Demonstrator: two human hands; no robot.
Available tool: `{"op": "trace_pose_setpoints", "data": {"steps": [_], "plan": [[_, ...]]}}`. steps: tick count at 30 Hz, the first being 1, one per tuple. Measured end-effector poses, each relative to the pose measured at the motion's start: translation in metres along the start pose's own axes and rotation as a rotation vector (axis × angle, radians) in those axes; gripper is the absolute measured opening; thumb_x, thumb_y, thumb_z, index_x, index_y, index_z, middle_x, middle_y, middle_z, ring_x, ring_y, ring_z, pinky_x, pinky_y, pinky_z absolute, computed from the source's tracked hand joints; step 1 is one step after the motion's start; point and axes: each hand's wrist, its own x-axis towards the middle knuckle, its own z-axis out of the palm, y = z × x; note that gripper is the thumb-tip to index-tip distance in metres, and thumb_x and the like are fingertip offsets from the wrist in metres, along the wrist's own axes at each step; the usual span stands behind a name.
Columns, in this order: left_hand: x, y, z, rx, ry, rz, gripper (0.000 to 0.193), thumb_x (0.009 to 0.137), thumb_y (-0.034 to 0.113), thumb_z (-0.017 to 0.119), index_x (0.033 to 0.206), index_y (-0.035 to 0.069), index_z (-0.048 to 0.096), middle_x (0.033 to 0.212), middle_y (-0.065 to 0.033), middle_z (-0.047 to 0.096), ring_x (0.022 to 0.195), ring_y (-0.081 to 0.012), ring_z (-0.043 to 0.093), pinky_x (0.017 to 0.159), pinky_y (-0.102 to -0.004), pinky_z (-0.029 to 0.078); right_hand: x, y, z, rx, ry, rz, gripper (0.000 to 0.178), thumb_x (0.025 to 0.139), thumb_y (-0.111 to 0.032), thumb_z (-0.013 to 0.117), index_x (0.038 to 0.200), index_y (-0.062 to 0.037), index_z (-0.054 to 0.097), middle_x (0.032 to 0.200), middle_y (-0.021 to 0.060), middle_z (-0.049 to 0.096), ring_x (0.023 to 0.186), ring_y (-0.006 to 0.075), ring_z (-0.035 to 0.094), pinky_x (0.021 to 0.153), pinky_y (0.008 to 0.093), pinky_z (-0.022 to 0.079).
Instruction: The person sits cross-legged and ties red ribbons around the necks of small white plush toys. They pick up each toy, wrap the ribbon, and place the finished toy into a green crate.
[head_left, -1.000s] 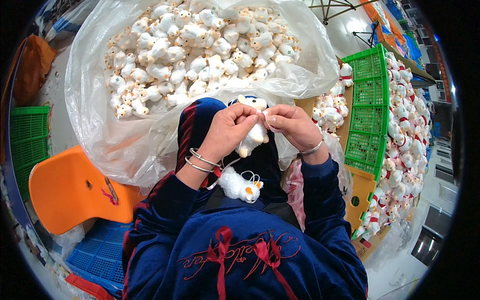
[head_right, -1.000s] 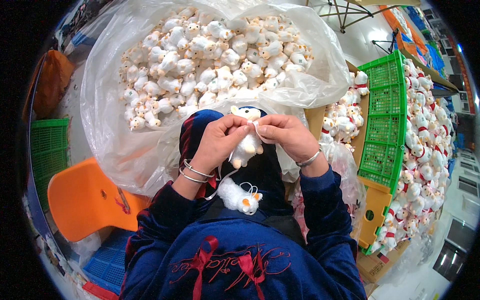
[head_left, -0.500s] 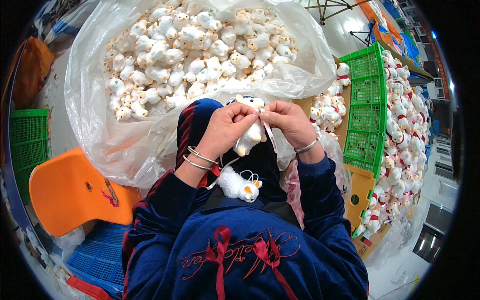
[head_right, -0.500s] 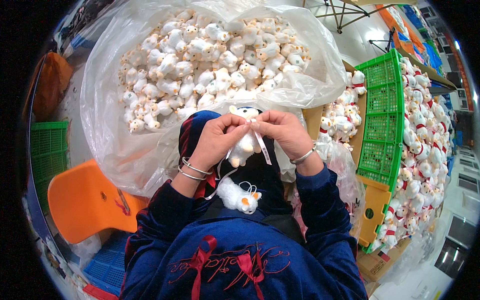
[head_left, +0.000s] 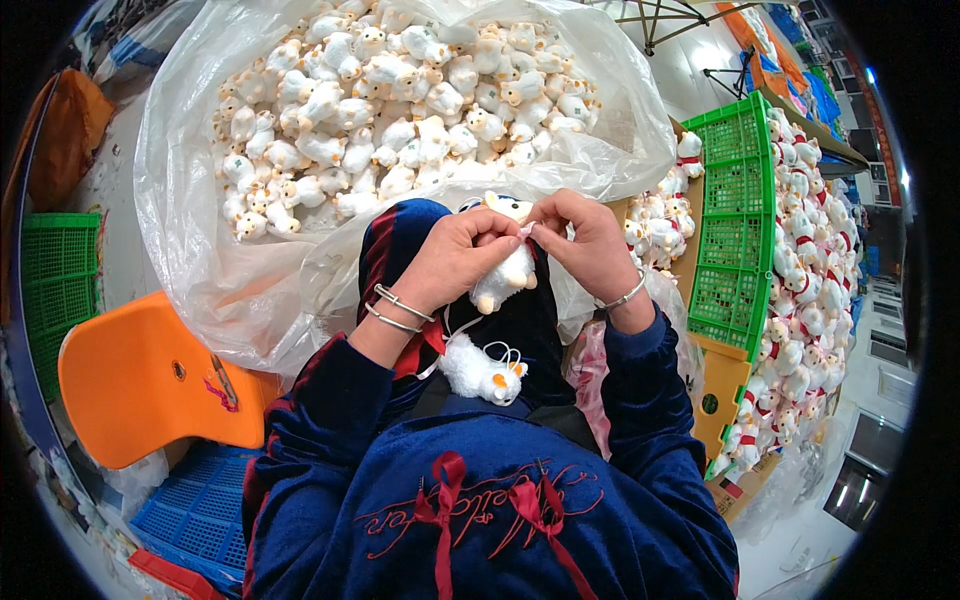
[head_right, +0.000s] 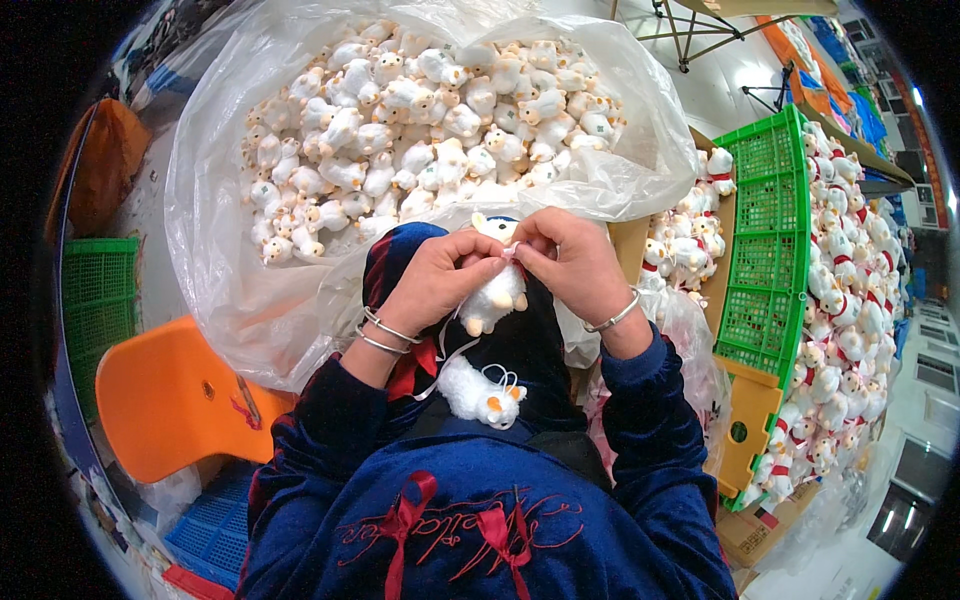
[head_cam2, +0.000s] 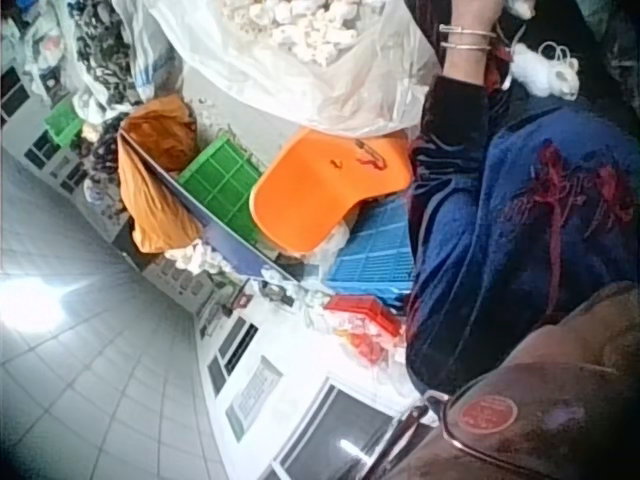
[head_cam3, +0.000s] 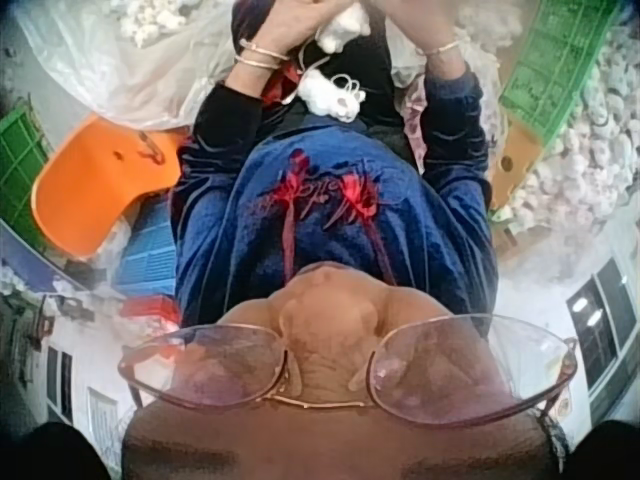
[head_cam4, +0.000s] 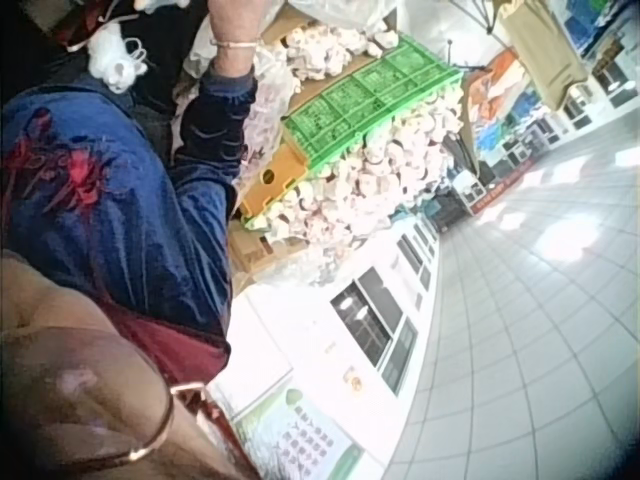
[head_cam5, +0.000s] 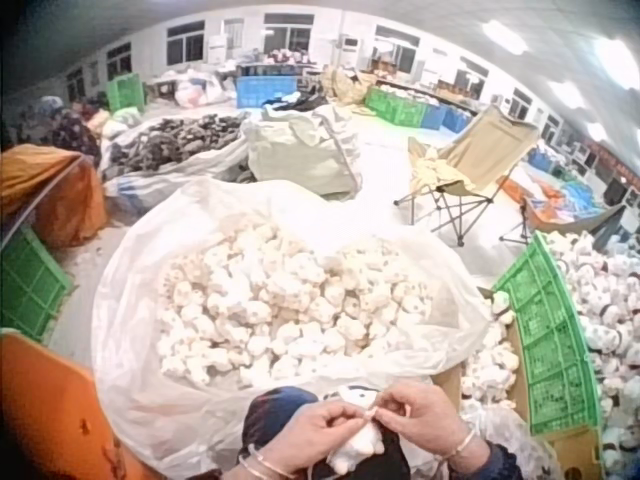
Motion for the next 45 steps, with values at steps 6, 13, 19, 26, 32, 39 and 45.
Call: {"op": "trace_pose_setpoints", "data": {"steps": [6, 13, 19, 26, 32, 39, 45], "plan": [[0.002, -0.001, -0.001, 0.020, -0.006, 0.031, 0.019, 0.094, 0.019, 0.072, 0.101, 0.002, 0.075, 0.071, 0.0068, 0.053, 0.064, -0.0031, 0.043, 0.060, -0.0214, 0.040, 0.000, 0.003, 0.001, 0.133, -0.087, 0.051, 0.012, 0.088, -0.011, 0.075, 0.091, 0.0003, 0.070, 0.071, 0.0024, 0.065, 0.066, 0.0077, 0.058, 0.064, 0.0242, 0.049], [0.001, -0.001, -0.002, 0.001, 0.007, 0.035, 0.019, 0.094, 0.019, 0.072, 0.100, 0.002, 0.074, 0.071, 0.0077, 0.052, 0.064, -0.0025, 0.042, 0.060, -0.0208, 0.039, -0.003, 0.012, -0.008, 0.456, -0.238, 0.239, 0.011, 0.092, -0.009, 0.073, 0.095, 0.0011, 0.070, 0.082, 0.0020, 0.069, 0.077, 0.0081, 0.064, 0.071, 0.0229, 0.052], [0.002, 0.002, -0.004, 0.000, -0.020, -0.008, 0.018, 0.093, 0.019, 0.073, 0.099, 0.001, 0.074, 0.070, 0.0090, 0.051, 0.064, -0.0016, 0.042, 0.059, -0.0201, 0.039, -0.004, 0.009, 0.009, 0.681, -0.148, 0.248, 0.013, 0.094, -0.005, 0.070, 0.104, 0.0031, 0.067, 0.087, 0.0027, 0.069, 0.077, 0.0091, 0.066, 0.068, 0.0225, 0.053], [0.002, -0.001, -0.002, -0.013, 0.022, -0.005, 0.018, 0.093, 0.018, 0.073, 0.098, 0.001, 0.074, 0.071, 0.0087, 0.053, 0.066, -0.0015, 0.045, 0.061, -0.0200, 0.041, -0.007, 0.017, 0.012, 0.563, -0.102, 0.204, 0.011, 0.095, -0.005, 0.068, 0.102, 0.0034, 0.066, 0.087, 0.0045, 0.069, 0.076, 0.0097, 0.067, 0.068, 0.0230, 0.055], [0.001, 0.000, -0.006, -0.098, -0.064, -0.008, 0.017, 0.094, 0.018, 0.072, 0.098, 0.001, 0.074, 0.077, 0.0065, 0.059, 0.070, -0.0018, 0.049, 0.064, -0.0200, 0.044, -0.007, 0.014, 0.017, 0.559, 0.015, 0.236, 0.013, 0.097, -0.009, 0.066, 0.099, 0.0040, 0.066, 0.085, 0.0045, 0.069, 0.072, 0.0100, 0.067, 0.064, 0.0231, 0.055], [0.007, 0.002, -0.005, 0.098, -0.061, 0.120, 0.014, 0.091, 0.016, 0.074, 0.095, 0.002, 0.075, 0.076, 0.0023, 0.060, 0.068, -0.0048, 0.052, 0.062, -0.0228, 0.043, 0.005, -0.007, 0.011, 0.252, -0.068, 0.275, 0.012, 0.095, -0.013, 0.063, 0.096, -0.0004, 0.065, 0.075, 0.0092, 0.068, 0.063, 0.0149, 0.066, 0.059, 0.0298, 0.053], [0.007, 0.010, -0.001, 0.342, 0.050, 0.032, 0.019, 0.088, 0.018, 0.075, 0.093, 0.000, 0.076, 0.077, -0.0061, 0.071, 0.068, -0.0099, 0.062, 0.064, -0.0273, 0.052, 0.000, -0.028, 0.021, -0.276, -0.001, 0.058, 0.015, 0.093, -0.018, 0.064, 0.099, -0.0043, 0.065, 0.082, 0.0192, 0.067, 0.070, 0.0373, 0.065, 0.064, 0.0409, 0.052]]}}
